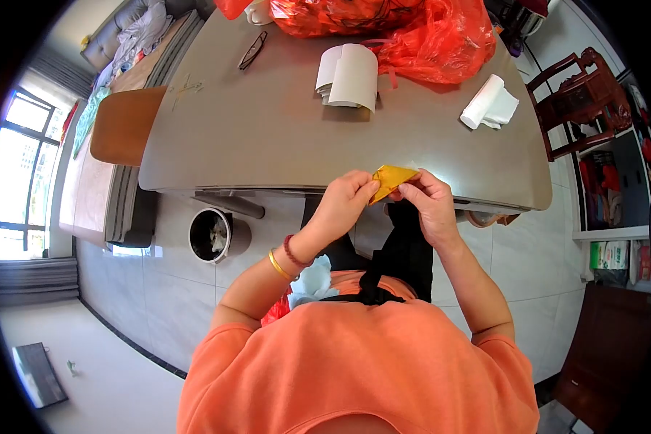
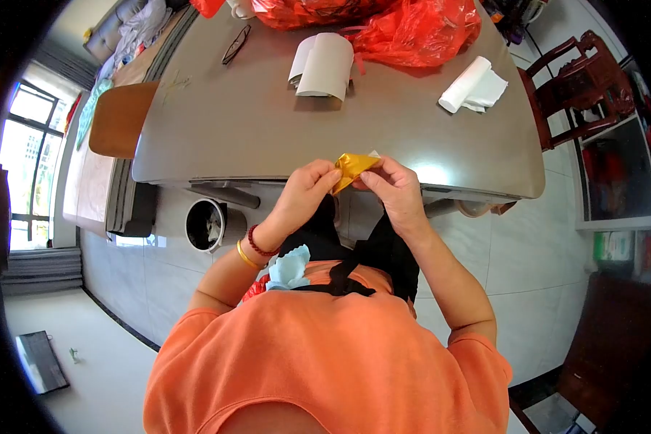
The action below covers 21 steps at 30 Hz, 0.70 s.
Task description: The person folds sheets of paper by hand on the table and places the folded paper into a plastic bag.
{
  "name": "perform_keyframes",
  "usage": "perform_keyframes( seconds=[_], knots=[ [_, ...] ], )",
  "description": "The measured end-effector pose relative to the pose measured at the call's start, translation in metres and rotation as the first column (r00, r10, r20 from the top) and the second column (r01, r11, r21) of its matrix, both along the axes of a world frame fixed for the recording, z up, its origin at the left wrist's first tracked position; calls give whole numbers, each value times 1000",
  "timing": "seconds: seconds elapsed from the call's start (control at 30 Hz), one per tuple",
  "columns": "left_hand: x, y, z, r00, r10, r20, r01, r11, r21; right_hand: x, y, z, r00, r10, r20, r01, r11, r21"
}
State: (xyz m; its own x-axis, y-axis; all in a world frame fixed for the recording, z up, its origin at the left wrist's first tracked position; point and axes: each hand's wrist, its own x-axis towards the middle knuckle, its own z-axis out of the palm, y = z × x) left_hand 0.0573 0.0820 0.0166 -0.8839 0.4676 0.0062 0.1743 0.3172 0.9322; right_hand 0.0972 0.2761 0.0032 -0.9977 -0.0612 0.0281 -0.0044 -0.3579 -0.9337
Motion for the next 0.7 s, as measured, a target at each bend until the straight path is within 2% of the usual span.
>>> perform_keyframes(
  seconds=[0.07,0.1,0.13,0.17,0.27,0.37,0.47,0.57,0.7],
  knots=[
    [3,1,4,954,-19,-300,-17,993,-118,0,1,2,997,-49,64,47,998,38],
    [3,1,4,927,-12,-374,-53,985,-162,0,0,7,986,-137,-89,159,932,324],
    [3,2,3,895,-8,-446,-92,975,-203,1,-1,13,950,-172,-259,293,775,560],
    [3,3,5,857,-8,-516,-135,961,-240,0,-2,19,893,-151,-425,434,543,719],
    [9,11,15,866,-24,-499,-220,878,-424,-6,-1,21,775,55,-630,611,193,768],
    [12,16,13,734,-35,-679,-338,847,-409,-5,-6,18,779,130,-614,603,114,789],
    [8,14,6,648,-61,-759,-383,835,-394,-1,-10,17,819,136,-558,546,117,830],
    [6,10,4,597,-28,-802,-386,866,-318,0,-10,21,842,128,-524,507,142,850],
    [4,7,7,589,-46,-807,-360,879,-313,-1,-10,22,878,98,-468,449,168,877]
  ],
)
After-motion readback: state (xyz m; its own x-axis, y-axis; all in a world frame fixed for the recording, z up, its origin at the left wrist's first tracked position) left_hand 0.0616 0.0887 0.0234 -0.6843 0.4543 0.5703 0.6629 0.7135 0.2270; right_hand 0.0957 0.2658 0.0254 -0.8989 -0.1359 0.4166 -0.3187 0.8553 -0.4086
